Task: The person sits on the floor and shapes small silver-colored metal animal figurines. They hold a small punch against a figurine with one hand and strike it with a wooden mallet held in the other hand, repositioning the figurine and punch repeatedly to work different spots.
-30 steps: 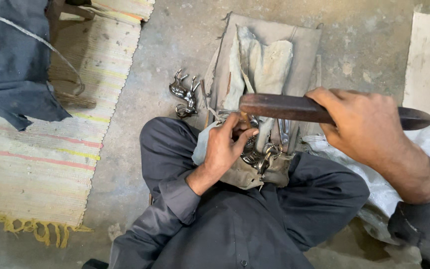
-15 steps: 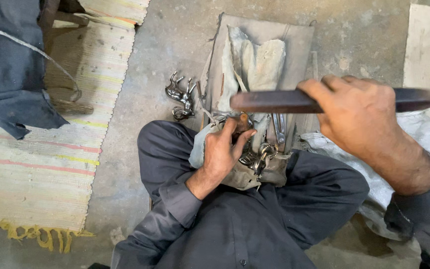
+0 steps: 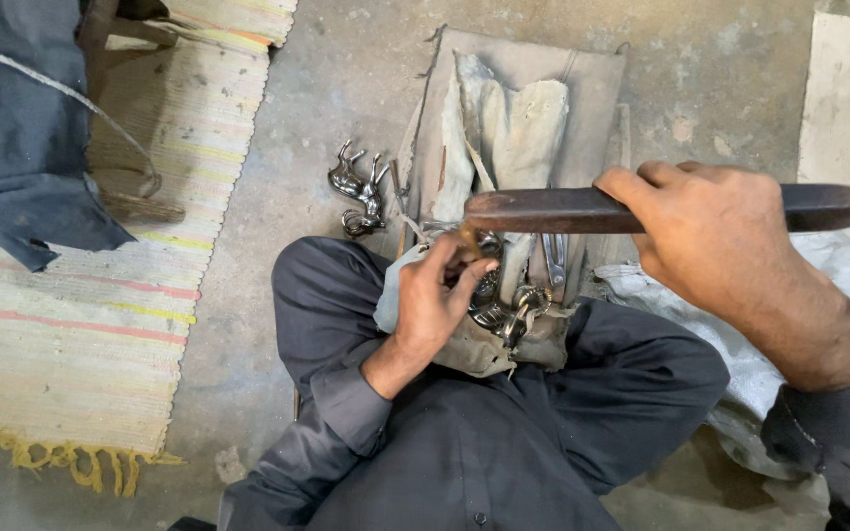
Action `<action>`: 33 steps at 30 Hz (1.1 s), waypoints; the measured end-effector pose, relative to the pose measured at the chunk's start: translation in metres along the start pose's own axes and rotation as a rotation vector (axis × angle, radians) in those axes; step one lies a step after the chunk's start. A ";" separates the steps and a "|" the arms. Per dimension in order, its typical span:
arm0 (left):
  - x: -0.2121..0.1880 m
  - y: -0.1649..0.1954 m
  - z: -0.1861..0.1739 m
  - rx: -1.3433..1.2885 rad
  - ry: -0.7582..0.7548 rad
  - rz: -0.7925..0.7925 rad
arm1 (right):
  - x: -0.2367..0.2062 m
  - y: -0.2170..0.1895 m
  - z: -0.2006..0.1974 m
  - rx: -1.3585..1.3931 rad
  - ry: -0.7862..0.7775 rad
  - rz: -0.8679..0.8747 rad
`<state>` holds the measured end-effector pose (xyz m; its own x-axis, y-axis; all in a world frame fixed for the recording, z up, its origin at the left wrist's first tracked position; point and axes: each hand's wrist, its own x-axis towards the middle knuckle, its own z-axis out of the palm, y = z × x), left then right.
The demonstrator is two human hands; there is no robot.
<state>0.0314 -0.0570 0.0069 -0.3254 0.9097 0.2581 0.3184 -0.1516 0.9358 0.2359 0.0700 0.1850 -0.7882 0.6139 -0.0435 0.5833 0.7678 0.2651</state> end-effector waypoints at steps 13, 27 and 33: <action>-0.010 -0.006 0.000 0.063 -0.019 -0.143 | 0.015 -0.014 -0.002 0.173 0.359 -0.148; -0.002 -0.005 0.003 0.056 0.006 0.093 | 0.013 -0.006 -0.021 -0.154 -0.164 0.041; 0.014 -0.003 -0.009 -0.151 -0.026 -0.007 | -0.014 -0.001 0.007 -0.002 -0.283 0.121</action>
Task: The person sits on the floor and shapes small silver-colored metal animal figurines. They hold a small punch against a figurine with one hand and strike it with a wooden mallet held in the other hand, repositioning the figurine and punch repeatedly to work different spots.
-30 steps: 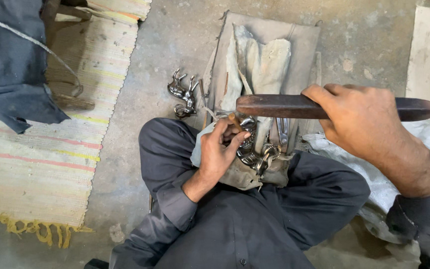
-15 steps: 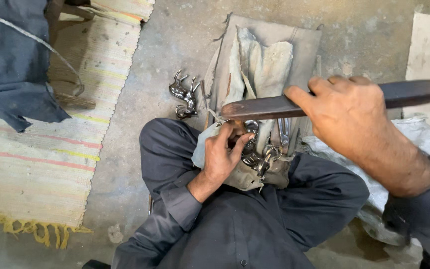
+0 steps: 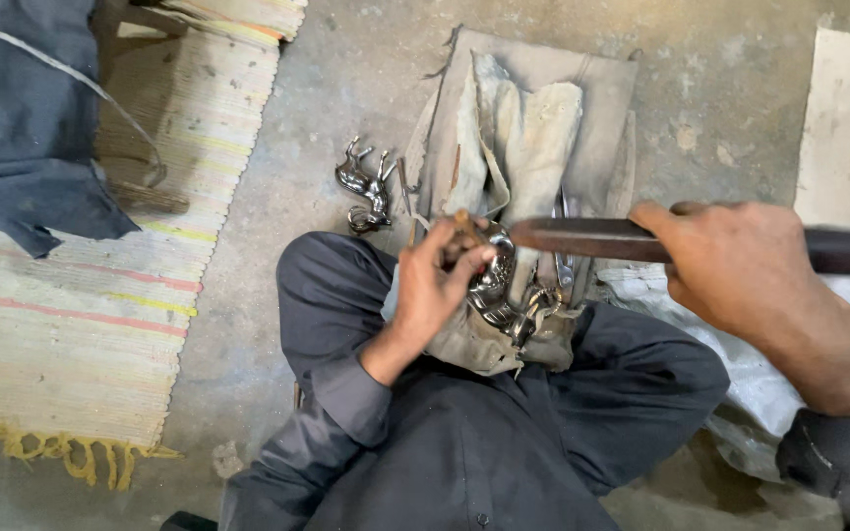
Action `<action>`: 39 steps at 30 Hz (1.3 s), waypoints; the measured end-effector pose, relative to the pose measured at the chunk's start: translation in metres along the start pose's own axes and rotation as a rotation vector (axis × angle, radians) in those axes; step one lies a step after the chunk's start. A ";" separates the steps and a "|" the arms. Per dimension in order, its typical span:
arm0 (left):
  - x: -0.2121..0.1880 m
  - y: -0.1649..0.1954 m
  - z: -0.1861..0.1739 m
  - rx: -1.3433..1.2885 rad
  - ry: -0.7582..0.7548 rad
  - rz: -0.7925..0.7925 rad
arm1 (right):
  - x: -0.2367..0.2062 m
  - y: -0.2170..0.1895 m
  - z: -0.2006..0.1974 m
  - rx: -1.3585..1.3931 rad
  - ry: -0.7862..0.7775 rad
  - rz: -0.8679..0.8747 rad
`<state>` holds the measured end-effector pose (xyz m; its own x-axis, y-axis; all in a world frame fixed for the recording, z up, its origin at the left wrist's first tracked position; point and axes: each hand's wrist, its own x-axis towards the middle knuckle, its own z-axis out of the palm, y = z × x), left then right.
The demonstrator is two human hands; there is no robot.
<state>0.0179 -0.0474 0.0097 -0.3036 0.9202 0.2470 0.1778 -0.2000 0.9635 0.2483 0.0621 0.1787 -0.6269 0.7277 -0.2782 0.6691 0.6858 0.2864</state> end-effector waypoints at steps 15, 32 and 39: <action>0.063 0.010 -0.014 0.248 -0.737 0.312 | -0.051 -0.010 0.108 0.709 0.517 0.324; 0.026 0.018 -0.014 0.244 -0.377 0.133 | -0.001 0.008 0.026 0.295 0.283 0.112; 0.012 0.011 -0.007 0.287 -0.255 0.025 | 0.016 0.001 0.001 0.215 0.166 0.096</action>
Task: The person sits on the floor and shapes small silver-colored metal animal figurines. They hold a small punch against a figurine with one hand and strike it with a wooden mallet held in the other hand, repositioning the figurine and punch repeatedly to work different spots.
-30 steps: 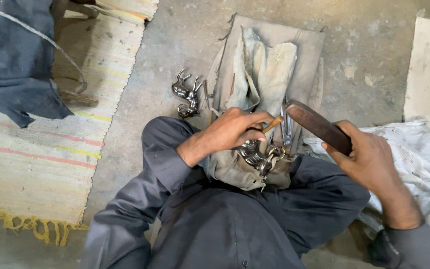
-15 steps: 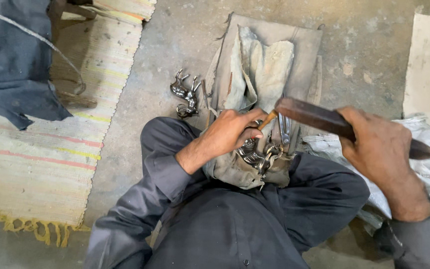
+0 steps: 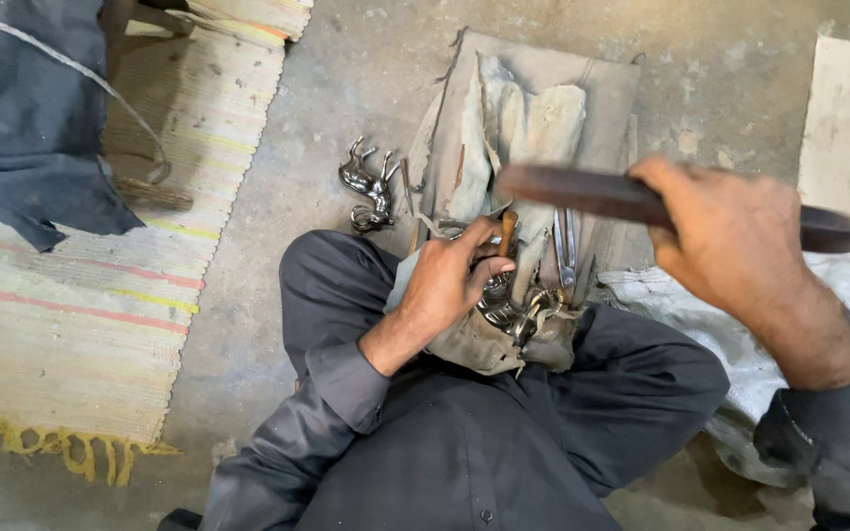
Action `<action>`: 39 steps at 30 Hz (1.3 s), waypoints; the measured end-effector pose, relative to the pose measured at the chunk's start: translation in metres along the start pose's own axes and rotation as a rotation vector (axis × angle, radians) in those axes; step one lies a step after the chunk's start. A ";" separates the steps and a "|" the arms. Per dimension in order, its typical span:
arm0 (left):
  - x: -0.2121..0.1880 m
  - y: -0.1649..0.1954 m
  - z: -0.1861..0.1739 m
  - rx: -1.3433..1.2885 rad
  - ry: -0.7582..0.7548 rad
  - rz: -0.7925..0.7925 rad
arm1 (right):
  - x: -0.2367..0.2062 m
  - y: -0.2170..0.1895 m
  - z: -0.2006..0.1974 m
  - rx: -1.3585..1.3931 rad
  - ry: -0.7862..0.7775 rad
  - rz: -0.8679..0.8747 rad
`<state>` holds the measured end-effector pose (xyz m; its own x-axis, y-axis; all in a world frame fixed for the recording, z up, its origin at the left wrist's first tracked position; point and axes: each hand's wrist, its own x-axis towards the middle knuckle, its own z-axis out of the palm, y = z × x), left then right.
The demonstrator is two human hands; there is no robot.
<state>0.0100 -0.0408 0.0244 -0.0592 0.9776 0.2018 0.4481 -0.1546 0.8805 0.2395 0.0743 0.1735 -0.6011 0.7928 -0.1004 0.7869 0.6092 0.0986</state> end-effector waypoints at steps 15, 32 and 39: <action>-0.024 -0.008 0.019 -0.257 0.267 -0.123 | 0.016 -0.004 -0.005 0.236 0.245 -0.175; -0.011 -0.004 0.011 -0.232 0.180 -0.080 | 0.043 -0.030 -0.029 -0.327 0.044 -0.269; 0.003 -0.005 -0.002 -0.184 0.012 0.030 | 0.019 -0.006 -0.015 -0.272 -0.164 -0.086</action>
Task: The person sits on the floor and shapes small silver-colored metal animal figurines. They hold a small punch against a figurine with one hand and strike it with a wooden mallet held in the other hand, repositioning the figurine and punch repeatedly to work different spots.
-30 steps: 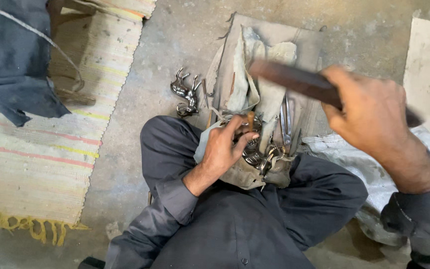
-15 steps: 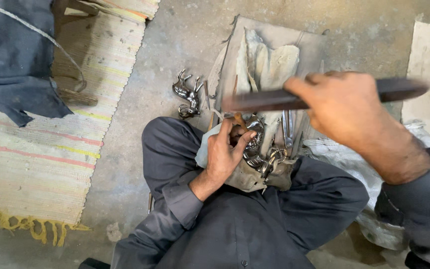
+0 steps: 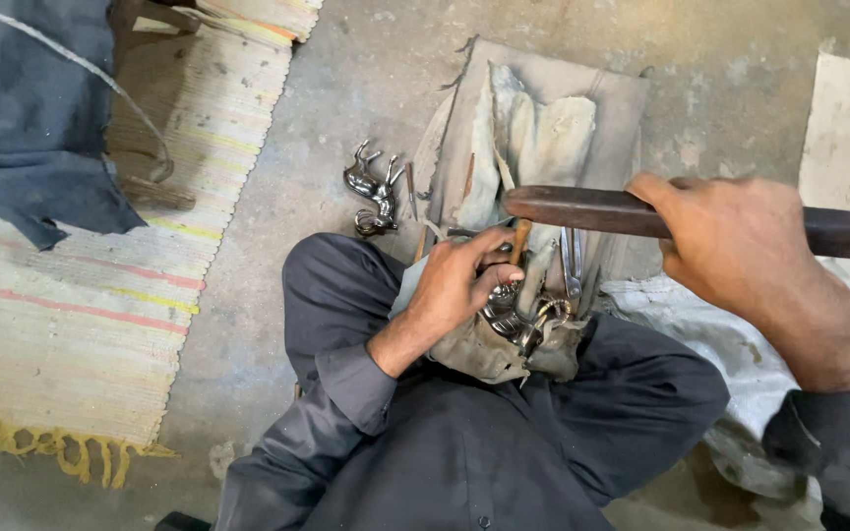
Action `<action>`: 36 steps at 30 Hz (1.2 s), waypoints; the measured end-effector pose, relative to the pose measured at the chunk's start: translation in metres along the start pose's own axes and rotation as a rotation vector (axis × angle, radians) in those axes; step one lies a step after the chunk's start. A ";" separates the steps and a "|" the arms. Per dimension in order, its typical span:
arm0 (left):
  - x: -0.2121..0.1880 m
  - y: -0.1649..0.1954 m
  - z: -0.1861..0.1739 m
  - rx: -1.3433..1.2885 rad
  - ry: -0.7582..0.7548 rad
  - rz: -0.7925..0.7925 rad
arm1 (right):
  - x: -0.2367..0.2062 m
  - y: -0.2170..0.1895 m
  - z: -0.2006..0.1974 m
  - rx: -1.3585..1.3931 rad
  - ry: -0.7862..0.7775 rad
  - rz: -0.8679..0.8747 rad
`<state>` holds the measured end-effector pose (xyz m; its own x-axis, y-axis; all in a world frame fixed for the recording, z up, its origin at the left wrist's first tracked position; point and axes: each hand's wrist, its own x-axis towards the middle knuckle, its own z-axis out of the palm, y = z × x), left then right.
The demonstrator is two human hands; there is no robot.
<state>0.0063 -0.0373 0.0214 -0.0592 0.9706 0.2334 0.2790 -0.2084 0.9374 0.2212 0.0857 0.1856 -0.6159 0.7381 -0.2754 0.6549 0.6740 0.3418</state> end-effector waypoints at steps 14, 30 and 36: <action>0.046 -0.005 -0.023 0.036 -0.452 0.269 | -0.064 -0.004 0.097 0.715 0.311 0.297; 0.029 0.003 -0.020 0.074 -0.308 0.116 | -0.041 0.003 0.057 0.522 0.235 0.308; 0.009 0.001 -0.017 0.065 -0.149 0.070 | -0.021 0.003 0.040 0.293 0.310 0.063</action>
<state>-0.0099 -0.0311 0.0289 0.1036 0.9622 0.2519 0.3388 -0.2722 0.9006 0.2533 0.0738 0.1566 -0.6438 0.7644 0.0358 0.7647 0.6409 0.0669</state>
